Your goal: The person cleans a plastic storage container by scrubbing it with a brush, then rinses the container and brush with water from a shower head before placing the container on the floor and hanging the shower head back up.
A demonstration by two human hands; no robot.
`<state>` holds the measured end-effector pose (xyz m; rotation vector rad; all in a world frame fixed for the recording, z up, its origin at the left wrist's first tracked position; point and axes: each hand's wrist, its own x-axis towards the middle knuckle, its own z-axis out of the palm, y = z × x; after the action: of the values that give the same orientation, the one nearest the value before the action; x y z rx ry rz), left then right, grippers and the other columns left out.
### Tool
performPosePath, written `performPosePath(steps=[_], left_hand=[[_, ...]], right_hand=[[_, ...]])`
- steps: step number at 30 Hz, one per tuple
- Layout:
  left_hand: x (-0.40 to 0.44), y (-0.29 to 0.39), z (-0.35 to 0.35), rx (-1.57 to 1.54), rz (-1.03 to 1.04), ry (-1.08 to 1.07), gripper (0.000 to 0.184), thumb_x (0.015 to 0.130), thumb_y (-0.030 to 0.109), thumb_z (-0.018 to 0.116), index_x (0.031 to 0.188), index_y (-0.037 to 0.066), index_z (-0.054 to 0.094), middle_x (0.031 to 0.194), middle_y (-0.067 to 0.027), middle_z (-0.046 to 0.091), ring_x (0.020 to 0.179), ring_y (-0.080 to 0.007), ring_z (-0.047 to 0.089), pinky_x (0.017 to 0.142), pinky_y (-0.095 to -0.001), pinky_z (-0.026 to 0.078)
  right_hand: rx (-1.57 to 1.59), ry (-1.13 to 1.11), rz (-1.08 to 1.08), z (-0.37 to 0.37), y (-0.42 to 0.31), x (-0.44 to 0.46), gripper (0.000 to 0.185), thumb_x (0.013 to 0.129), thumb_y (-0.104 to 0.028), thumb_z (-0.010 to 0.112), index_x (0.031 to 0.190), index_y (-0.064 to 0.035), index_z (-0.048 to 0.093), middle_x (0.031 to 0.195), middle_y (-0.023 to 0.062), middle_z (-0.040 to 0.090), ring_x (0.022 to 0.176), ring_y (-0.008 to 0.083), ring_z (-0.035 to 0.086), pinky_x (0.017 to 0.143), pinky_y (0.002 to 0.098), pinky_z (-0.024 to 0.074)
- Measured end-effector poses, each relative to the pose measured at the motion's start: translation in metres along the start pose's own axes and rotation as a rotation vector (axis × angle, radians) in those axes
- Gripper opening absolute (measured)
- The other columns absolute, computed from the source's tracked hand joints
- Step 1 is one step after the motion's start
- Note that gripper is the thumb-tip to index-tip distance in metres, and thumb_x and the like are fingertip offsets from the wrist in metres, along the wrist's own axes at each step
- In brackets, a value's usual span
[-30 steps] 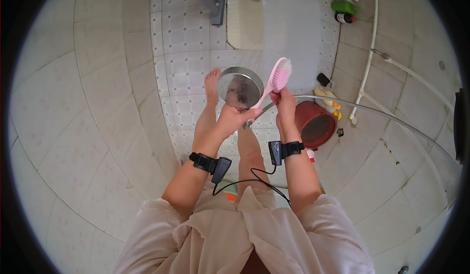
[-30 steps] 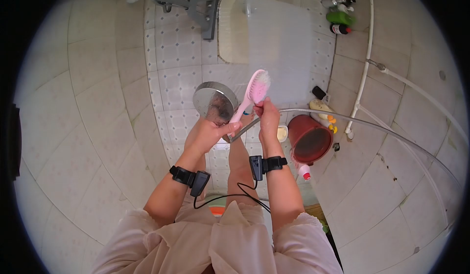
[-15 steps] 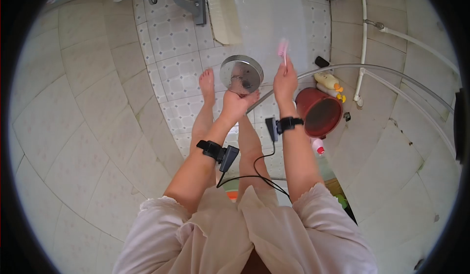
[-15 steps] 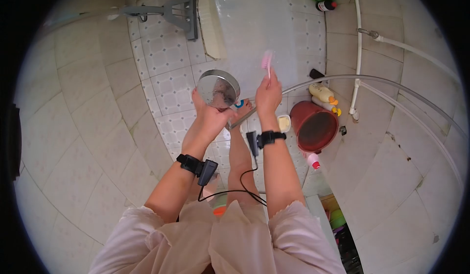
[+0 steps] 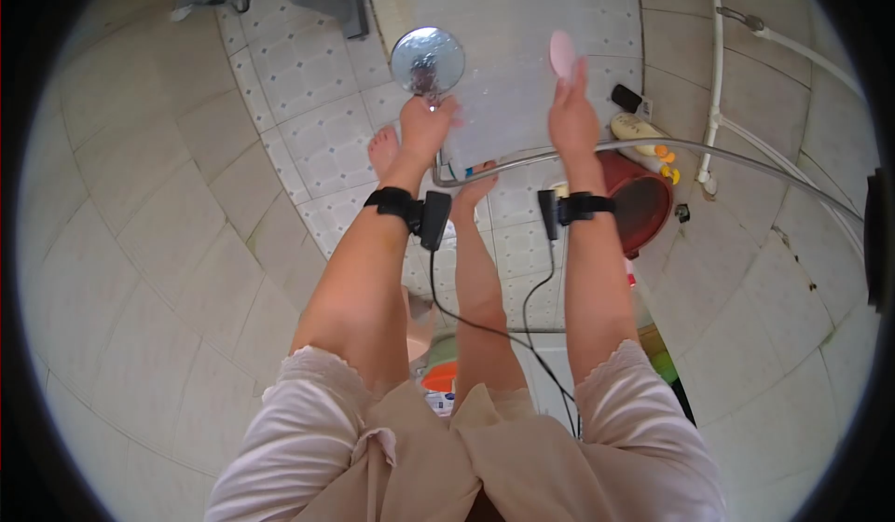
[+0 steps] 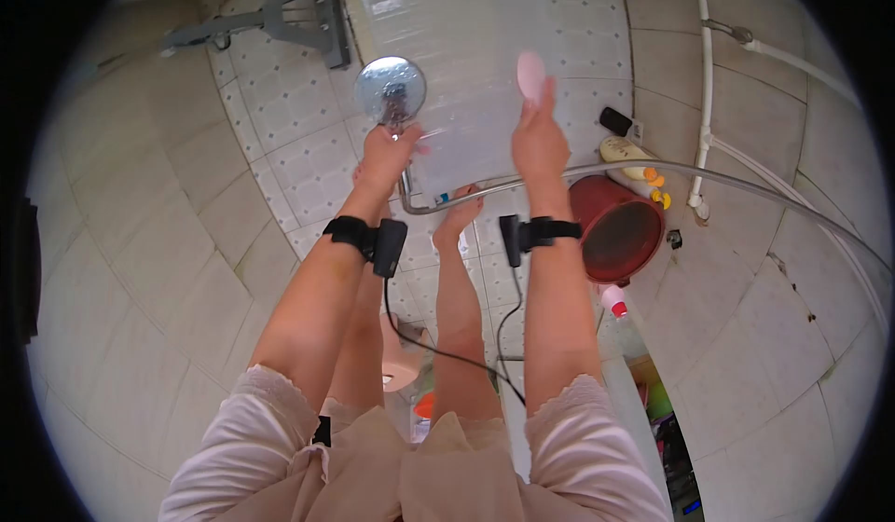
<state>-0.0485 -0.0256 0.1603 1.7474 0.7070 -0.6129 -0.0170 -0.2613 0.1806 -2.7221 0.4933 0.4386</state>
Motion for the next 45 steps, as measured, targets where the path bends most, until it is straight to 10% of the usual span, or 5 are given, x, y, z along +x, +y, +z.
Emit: performPosePath(steps=[6, 9, 16, 30, 45], left_hand=[[0.007, -0.008, -0.001, 0.076, -0.033, 0.040, 0.031, 0.092, 0.032, 0.074, 0.094, 0.001, 0.078, 0.078, -0.0073, 0.076, 0.060, -0.0124, 0.065, 0.057, -0.0286, 0.050], [0.011, -0.008, 0.002, 0.055, -0.005, 0.043, 0.030, 0.093, 0.030, 0.074, 0.099, 0.000, 0.077, 0.080, -0.0070, 0.077, 0.063, -0.0133, 0.067, 0.058, -0.0288, 0.051], [0.008, -0.012, 0.002, -0.066, -0.087, -0.011, 0.026, 0.094, 0.022, 0.073, 0.108, 0.001, 0.076, 0.089, -0.0057, 0.078, 0.070, -0.0136, 0.070, 0.061, -0.0284, 0.051], [0.011, -0.013, 0.000, -0.195, -0.132, -0.149, 0.028, 0.096, 0.024, 0.074, 0.116, 0.004, 0.072, 0.100, -0.0044, 0.078, 0.085, -0.0159, 0.075, 0.068, -0.0315, 0.051], [-0.028, -0.006, -0.051, -0.454, -0.128, 0.043, 0.044, 0.095, 0.028, 0.072, 0.130, 0.003, 0.064, 0.113, -0.0078, 0.069, 0.105, -0.0212, 0.069, 0.073, -0.0357, 0.056]], right_hand=[[-0.062, -0.278, -0.486, 0.032, -0.021, -0.078, 0.059, 0.110, -0.036, 0.039, 0.166, -0.0206, 0.024, 0.075, 0.0236, 0.070, 0.067, 0.0448, 0.069, 0.058, 0.0574, 0.0522], [-0.077, -0.045, 0.063, 0.014, 0.019, -0.013, 0.057, 0.109, -0.032, 0.043, 0.164, -0.0221, 0.031, 0.070, 0.0223, 0.069, 0.063, 0.0450, 0.067, 0.058, 0.0565, 0.0526], [0.024, -0.239, -0.440, 0.041, -0.012, -0.091, 0.060, 0.105, -0.024, 0.051, 0.162, -0.0298, 0.035, 0.074, 0.0136, 0.070, 0.063, 0.0356, 0.070, 0.056, 0.0495, 0.0549], [-0.127, -0.033, -0.014, 0.017, 0.089, -0.052, 0.059, 0.106, -0.026, 0.049, 0.163, -0.0309, 0.033, 0.073, 0.0200, 0.070, 0.064, 0.0434, 0.068, 0.057, 0.0559, 0.0511], [0.459, -0.367, -0.340, 0.024, -0.121, -0.052, 0.079, 0.094, -0.019, 0.069, 0.162, -0.0363, 0.032, 0.097, 0.0174, 0.075, 0.091, 0.0410, 0.073, 0.081, 0.0504, 0.0562]])
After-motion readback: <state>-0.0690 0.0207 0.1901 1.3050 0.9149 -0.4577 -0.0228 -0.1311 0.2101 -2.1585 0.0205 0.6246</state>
